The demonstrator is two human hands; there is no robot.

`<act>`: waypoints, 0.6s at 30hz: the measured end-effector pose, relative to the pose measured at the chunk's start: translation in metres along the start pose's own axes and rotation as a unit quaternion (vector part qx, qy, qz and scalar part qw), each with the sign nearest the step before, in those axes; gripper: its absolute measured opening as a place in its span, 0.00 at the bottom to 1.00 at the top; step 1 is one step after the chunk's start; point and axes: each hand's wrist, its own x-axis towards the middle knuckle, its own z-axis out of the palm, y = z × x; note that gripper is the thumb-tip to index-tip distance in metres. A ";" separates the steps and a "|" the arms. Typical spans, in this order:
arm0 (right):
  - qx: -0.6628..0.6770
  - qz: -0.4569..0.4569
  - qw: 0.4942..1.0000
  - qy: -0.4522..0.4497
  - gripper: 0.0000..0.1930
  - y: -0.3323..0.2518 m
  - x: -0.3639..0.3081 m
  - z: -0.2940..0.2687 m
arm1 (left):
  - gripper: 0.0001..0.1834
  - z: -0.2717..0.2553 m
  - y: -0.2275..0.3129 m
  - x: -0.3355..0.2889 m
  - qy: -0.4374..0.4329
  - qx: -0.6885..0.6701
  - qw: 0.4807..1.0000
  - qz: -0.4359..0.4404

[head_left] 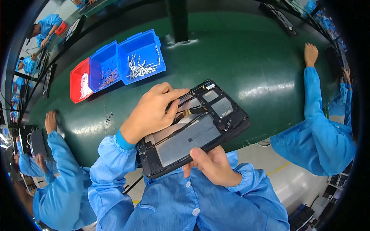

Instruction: The person assembles a tablet device by installing internal components such as a circuit board and a battery, securing them with screws using tweezers and an adhesive applicator.

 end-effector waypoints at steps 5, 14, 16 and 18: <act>-0.076 0.034 0.979 0.188 0.16 -0.021 0.005 -0.016 | 0.18 0.010 -0.015 -0.006 0.051 -0.003 0.999 0.019; -0.413 -0.156 0.835 0.329 0.25 -0.087 -0.009 -0.117 | 0.13 -0.008 -0.031 -0.104 0.239 0.005 0.964 -0.117; -0.557 -0.204 0.750 0.292 0.29 -0.079 -0.019 -0.093 | 0.12 -0.018 -0.045 -0.127 0.311 0.093 0.930 -0.172; -0.613 -0.160 0.731 0.256 0.37 -0.074 -0.021 -0.067 | 0.12 -0.036 -0.050 -0.146 0.311 0.177 0.909 -0.213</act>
